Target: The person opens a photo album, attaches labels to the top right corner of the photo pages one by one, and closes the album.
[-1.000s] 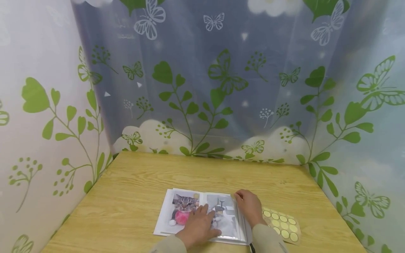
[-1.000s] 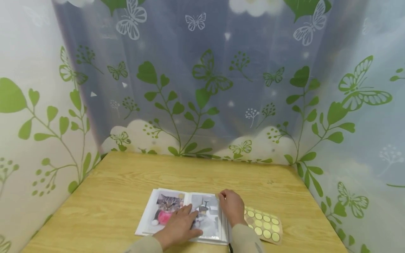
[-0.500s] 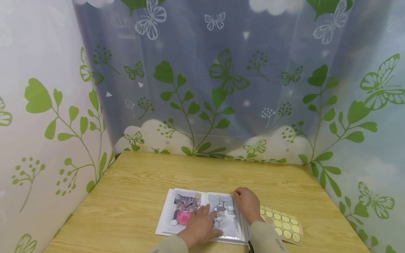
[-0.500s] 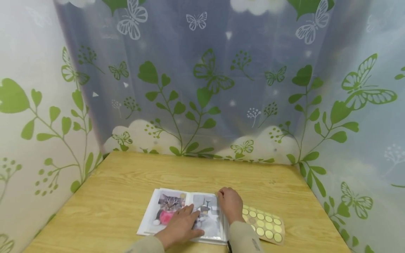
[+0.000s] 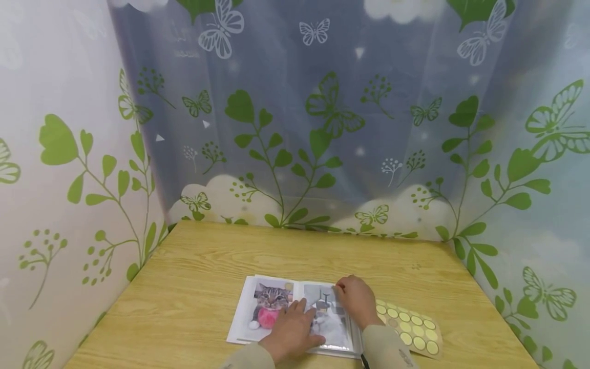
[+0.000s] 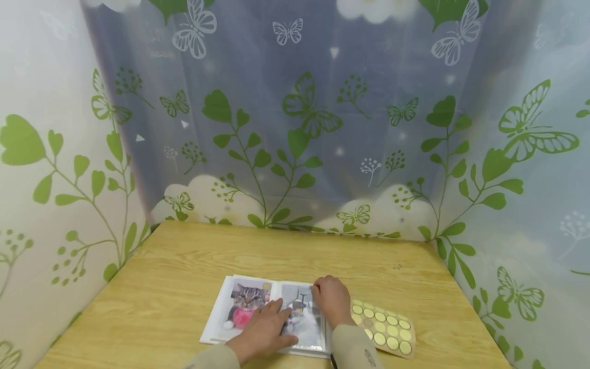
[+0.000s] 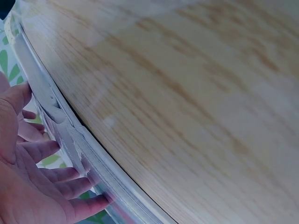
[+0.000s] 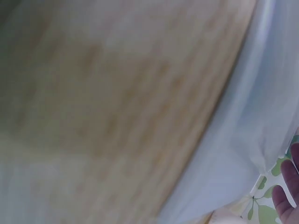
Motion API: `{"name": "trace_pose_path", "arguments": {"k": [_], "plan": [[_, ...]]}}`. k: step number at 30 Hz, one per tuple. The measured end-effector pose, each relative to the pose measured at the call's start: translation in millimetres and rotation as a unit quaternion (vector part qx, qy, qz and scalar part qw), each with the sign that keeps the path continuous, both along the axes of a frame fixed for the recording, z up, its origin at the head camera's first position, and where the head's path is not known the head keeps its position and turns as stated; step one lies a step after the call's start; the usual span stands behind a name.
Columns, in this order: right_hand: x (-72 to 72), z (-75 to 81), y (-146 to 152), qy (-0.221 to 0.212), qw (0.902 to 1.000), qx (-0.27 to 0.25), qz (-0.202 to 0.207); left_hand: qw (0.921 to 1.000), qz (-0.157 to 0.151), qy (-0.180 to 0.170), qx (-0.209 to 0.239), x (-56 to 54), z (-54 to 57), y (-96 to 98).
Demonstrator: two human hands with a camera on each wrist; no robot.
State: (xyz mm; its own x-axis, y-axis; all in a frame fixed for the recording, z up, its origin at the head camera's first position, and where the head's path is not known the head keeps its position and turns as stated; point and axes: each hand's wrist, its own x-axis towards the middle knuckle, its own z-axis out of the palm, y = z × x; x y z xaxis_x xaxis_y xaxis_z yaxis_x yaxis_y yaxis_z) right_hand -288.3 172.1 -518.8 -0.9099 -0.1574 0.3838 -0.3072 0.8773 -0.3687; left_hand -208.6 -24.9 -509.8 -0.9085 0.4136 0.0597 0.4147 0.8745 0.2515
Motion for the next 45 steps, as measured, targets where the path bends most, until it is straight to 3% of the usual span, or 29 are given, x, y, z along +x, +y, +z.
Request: {"name": "trace_pose_path", "arguments": {"k": [6, 13, 17, 22, 34, 45], "plan": [[1.2, -2.0, -2.0, 0.000, 0.9997, 0.020, 0.016, 1.0000, 0.003, 0.004, -0.001, 0.0, -0.1, 0.6], [1.5, -4.9, -3.5, 0.032, 0.9963, 0.073, 0.032, 1.0000, 0.004, -0.001, -0.001, 1.0, 1.6, 0.9], [4.1, -3.5, -5.5, 0.022, 0.9947, 0.096, 0.029, 1.0000, 0.007, -0.006, -0.002, 0.4, 2.1, 1.3], [9.3, -1.7, -6.4, 0.011, 0.9937, 0.108, 0.028, 0.9997, 0.013, -0.014, -0.014, -0.9, 2.3, 2.3], [25.2, 2.1, -1.0, 0.047, 0.9861, 0.142, 0.071, 0.9998, 0.006, -0.008, -0.016, -0.7, 2.1, 1.1], [30.0, -2.4, 5.2, 0.026, 0.9864, 0.150, 0.062, 0.9996, 0.009, -0.023, -0.015, -2.4, 0.3, 2.2]]}}
